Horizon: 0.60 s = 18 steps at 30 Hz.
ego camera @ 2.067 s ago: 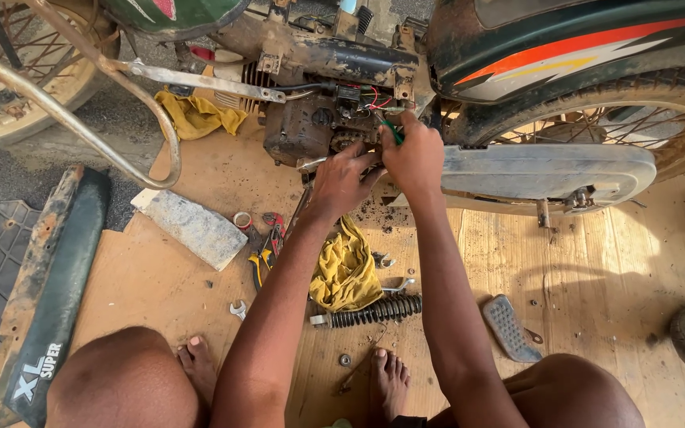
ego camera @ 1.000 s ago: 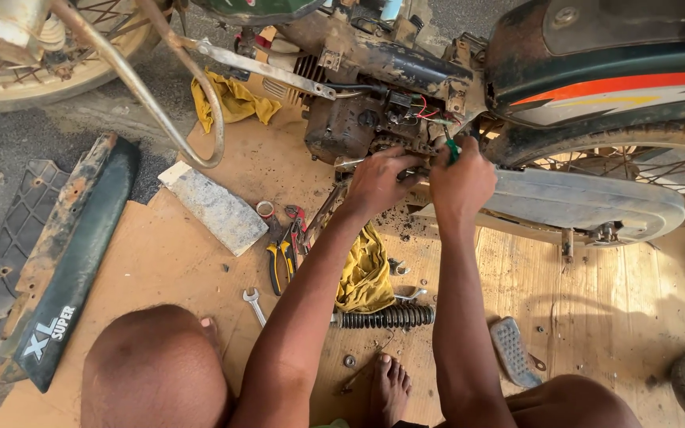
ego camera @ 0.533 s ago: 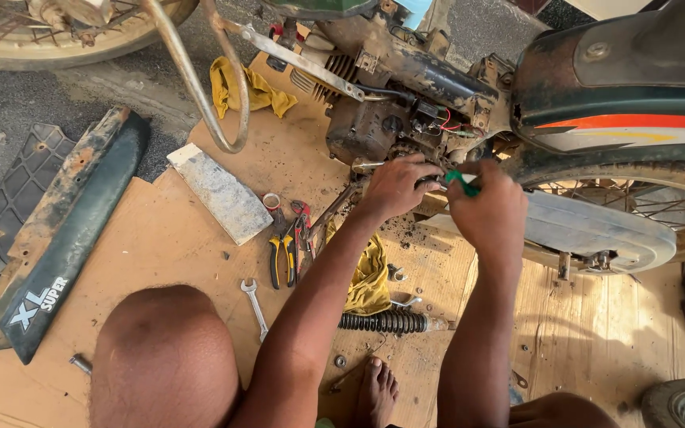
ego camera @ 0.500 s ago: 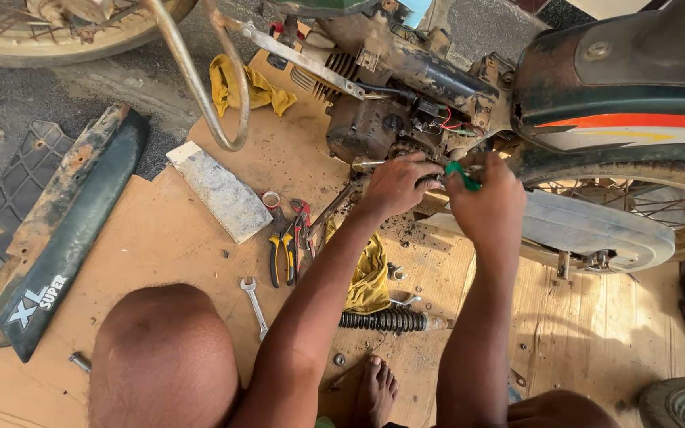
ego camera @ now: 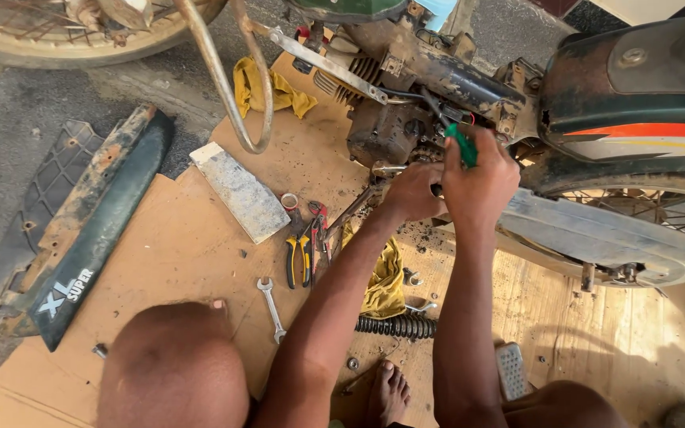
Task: The person sits on a low stool beside a motorcycle and uses a screwdriver to loosen and tighten screws on the engine area near the chain and footrest. They pick up and reposition the screwdriver, use pliers, and continue turning screws on the motorcycle body.
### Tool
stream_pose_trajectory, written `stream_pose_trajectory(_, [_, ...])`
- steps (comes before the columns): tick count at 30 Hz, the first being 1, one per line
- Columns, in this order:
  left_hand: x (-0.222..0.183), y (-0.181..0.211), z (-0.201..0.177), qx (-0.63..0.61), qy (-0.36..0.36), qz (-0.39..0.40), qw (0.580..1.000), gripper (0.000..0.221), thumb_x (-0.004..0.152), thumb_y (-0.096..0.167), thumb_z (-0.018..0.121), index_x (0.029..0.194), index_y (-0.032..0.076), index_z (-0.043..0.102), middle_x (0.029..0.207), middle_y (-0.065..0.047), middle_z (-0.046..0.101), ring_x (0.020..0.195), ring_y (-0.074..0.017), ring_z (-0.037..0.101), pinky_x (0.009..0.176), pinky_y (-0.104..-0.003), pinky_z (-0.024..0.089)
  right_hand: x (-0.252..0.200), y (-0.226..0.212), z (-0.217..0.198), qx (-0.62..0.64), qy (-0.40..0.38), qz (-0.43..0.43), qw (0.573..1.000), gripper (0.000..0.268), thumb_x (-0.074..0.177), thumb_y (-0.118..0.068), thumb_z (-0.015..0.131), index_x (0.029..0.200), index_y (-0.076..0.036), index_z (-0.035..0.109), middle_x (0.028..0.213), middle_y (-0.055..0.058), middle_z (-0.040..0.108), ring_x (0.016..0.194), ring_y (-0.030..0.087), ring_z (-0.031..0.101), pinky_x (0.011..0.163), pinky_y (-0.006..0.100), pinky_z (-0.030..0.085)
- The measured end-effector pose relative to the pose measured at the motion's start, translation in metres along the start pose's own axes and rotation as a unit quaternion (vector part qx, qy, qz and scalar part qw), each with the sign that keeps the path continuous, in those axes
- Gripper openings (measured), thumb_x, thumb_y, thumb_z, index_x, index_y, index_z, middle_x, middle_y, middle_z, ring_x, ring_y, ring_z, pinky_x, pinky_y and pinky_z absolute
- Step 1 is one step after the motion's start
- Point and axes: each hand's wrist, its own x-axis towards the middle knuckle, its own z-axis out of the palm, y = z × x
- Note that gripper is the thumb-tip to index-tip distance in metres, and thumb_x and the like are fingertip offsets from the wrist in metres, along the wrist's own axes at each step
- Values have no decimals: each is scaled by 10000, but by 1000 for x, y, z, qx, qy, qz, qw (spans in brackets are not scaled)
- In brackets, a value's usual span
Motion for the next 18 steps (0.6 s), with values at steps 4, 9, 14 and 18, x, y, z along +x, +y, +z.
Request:
stream_pose_trajectory(4, [2, -11, 8, 65, 12, 33, 997, 458, 777, 311, 803, 1201, 154, 727, 1425, -80, 621, 1314, -315, 494, 1127, -603, 250, 5, -21, -18, 74, 74, -39, 994, 142, 985, -138, 823, 1107, -99, 762, 963, 68, 787, 750, 114, 751, 598, 251, 574])
stream_pose_trajectory(9, [10, -35, 24, 88, 86, 89, 988, 442, 760, 254, 781, 1192, 180, 725, 1342, -53, 680, 1260, -301, 587, 1098, -570, 358, 2, -20, -36, -8, -34, -26, 999, 97, 925, -132, 844, 987, -89, 784, 855, 69, 794, 648, 127, 727, 534, 270, 556])
stream_pose_trajectory(14, [0, -8, 5, 76, 53, 56, 994, 249, 783, 360, 835, 967, 199, 790, 1138, -22, 723, 1124, -234, 654, 1110, -503, 435, 2, -17, -44, 54, 69, -84, 993, 101, 1051, -115, 808, 1104, -47, 753, 1009, 73, 792, 838, 122, 775, 689, 246, 618])
stream_pose_trajectory(18, [11, -31, 19, 83, 40, 62, 994, 220, 784, 278, 854, 962, 171, 780, 1085, -23, 746, 1147, -239, 643, 1161, -555, 339, -12, 7, -9, 109, 109, 30, 988, 168, 1002, -139, 824, 1078, -16, 740, 777, 62, 757, 586, 107, 678, 477, 243, 522])
